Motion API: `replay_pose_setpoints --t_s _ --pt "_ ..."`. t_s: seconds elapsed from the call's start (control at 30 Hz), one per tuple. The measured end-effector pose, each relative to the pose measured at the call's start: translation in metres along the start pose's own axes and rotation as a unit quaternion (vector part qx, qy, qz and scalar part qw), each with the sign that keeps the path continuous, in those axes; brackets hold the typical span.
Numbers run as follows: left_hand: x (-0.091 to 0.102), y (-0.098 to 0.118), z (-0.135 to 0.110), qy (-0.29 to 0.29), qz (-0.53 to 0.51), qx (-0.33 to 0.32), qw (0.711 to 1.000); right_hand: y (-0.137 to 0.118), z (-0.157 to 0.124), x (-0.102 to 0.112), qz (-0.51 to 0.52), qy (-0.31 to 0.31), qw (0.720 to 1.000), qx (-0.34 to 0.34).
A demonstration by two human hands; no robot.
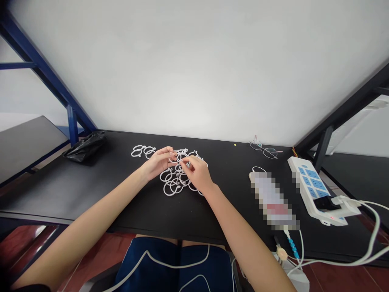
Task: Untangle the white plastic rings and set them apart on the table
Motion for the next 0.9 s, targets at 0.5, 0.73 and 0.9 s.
replay_pose_setpoints --t_s 0.5,0.73,0.9 --pt "-0.017 0.003 -0.009 0.023 0.428 -0.141 0.892 0.0 0.001 -0.002 0.044 -0.044 0.998 -0.009" --pt "-0.021 0.006 -0.014 0.028 0.493 -0.14 0.858 -0.001 0.0 -0.002 0.058 -0.046 0.997 0.01" --pt "-0.021 0.002 -0.014 0.029 0.478 -0.126 0.869 -0.003 -0.001 0.0 0.05 -0.068 0.996 0.008"
Point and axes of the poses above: each hand's wrist, its own z-axis towards the middle knuckle, its own x-axis out of the back of the hand, y = z × x, the point moved 3 cm from there along z, towards the middle knuckle, and after that the axes turned 6 degrees about -y, right-handed, at the moved point
